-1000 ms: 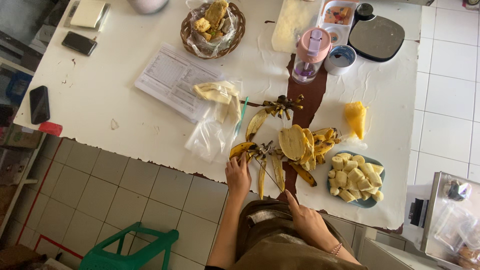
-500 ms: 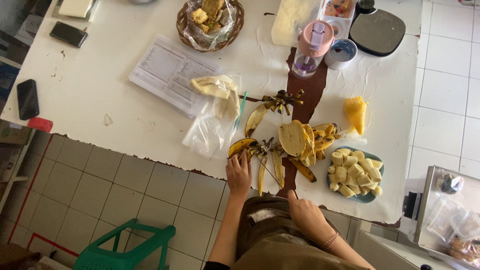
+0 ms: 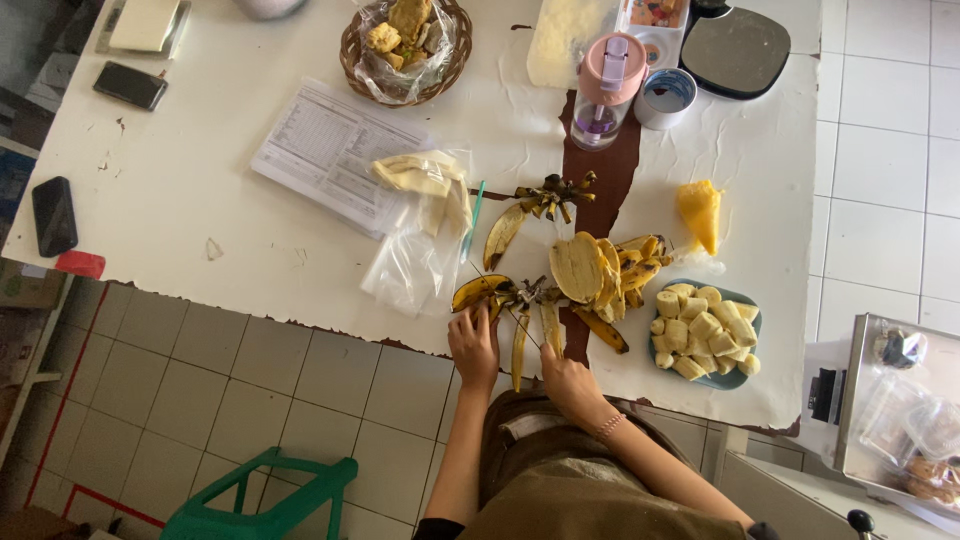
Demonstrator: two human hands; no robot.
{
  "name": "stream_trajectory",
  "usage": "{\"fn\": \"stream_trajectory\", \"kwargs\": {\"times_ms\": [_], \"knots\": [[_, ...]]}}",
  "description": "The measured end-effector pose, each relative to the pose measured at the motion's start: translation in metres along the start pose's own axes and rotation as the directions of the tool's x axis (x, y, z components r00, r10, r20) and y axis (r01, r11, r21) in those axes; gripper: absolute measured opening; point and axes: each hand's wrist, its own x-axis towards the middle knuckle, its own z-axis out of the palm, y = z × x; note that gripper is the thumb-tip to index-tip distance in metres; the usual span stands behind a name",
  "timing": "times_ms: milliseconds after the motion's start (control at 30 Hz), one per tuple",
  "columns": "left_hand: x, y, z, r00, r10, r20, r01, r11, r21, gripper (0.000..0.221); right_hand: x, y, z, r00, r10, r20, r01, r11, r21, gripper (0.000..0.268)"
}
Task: The person peels bananas by hand and cuts the fruit into slices on a plastic plate using a knife.
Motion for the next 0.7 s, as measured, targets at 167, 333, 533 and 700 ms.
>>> {"fn": "stream_trajectory", "kwargs": {"times_ms": [167, 333, 533, 700], "knots": [[0.002, 0.005, -0.005, 0.999, -0.015, 0.04, 0.013, 0.999, 0.036, 0.044, 0.033, -0.009, 0.003, 0.98, 0.135, 0.145, -0.138, 0.99, 0.006, 0.012], [0.026, 0.027, -0.043, 0.99, 0.022, 0.136, -0.035, 0.995, 0.096, 0.046, 0.032, -0.019, -0.018, 0.999, 0.04, -0.009, -0.04, 0.999, -0.03, 0.016], [0.045, 0.031, -0.041, 0.982, 0.115, 0.15, -0.129, 0.988, 0.09, 0.048, 0.034, -0.033, -0.04, 0.992, 0.092, 0.082, -0.091, 0.996, -0.019, 0.015], [0.037, 0.017, -0.033, 0.98, 0.17, 0.106, -0.178, 0.981, 0.071, 0.048, 0.034, -0.034, -0.042, 0.997, 0.058, 0.049, -0.057, 0.998, -0.013, 0.018]]}}
